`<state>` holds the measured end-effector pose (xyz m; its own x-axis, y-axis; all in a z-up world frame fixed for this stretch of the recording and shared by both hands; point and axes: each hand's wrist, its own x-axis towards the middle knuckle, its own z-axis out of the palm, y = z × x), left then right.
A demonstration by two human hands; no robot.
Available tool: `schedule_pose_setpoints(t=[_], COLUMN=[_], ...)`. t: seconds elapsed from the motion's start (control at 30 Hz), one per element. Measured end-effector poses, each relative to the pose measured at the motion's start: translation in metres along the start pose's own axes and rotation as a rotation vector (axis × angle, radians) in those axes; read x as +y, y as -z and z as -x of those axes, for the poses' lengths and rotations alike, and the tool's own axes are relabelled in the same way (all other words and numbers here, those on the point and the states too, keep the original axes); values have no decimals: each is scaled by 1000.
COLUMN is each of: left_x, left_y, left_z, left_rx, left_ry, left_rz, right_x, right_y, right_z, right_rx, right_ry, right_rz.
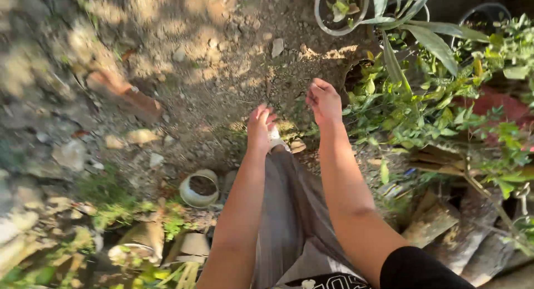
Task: The person is gardening by handling soil and checking on potted plants in an outdoor area.
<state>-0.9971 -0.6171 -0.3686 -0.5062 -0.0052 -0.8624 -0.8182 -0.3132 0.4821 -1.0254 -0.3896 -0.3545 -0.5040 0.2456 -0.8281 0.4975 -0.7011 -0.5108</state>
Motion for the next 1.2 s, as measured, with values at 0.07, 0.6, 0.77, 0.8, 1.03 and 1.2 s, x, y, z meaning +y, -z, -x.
schedule_pose_setpoints(t=[0.07, 0.6, 0.77, 0.8, 1.03, 1.2], left_x=[39, 222, 261, 265, 248, 260], left_y=[-17, -190, -254, -266, -275, -309], left_z=[-3, -176, -212, -210, -269, -320], left_rx=[-50, -219, -326, -296, -455, -685], left_ry=[28, 142, 135, 171, 268, 289], left_rz=[-70, -411, -577, -621, -885, -1179], right_x=[-28, -133, -169, -165, -124, -78], right_y=[-37, -60, -65, -65, -62, -98], right_z=[17, -166, -182, -178, -180, -193], right_rx=[23, 253, 317, 368, 562, 691], right_ry=[-10, -36, -10, -35, -48, 129], right_rz=[-41, -245, -380, -435, -645, -806])
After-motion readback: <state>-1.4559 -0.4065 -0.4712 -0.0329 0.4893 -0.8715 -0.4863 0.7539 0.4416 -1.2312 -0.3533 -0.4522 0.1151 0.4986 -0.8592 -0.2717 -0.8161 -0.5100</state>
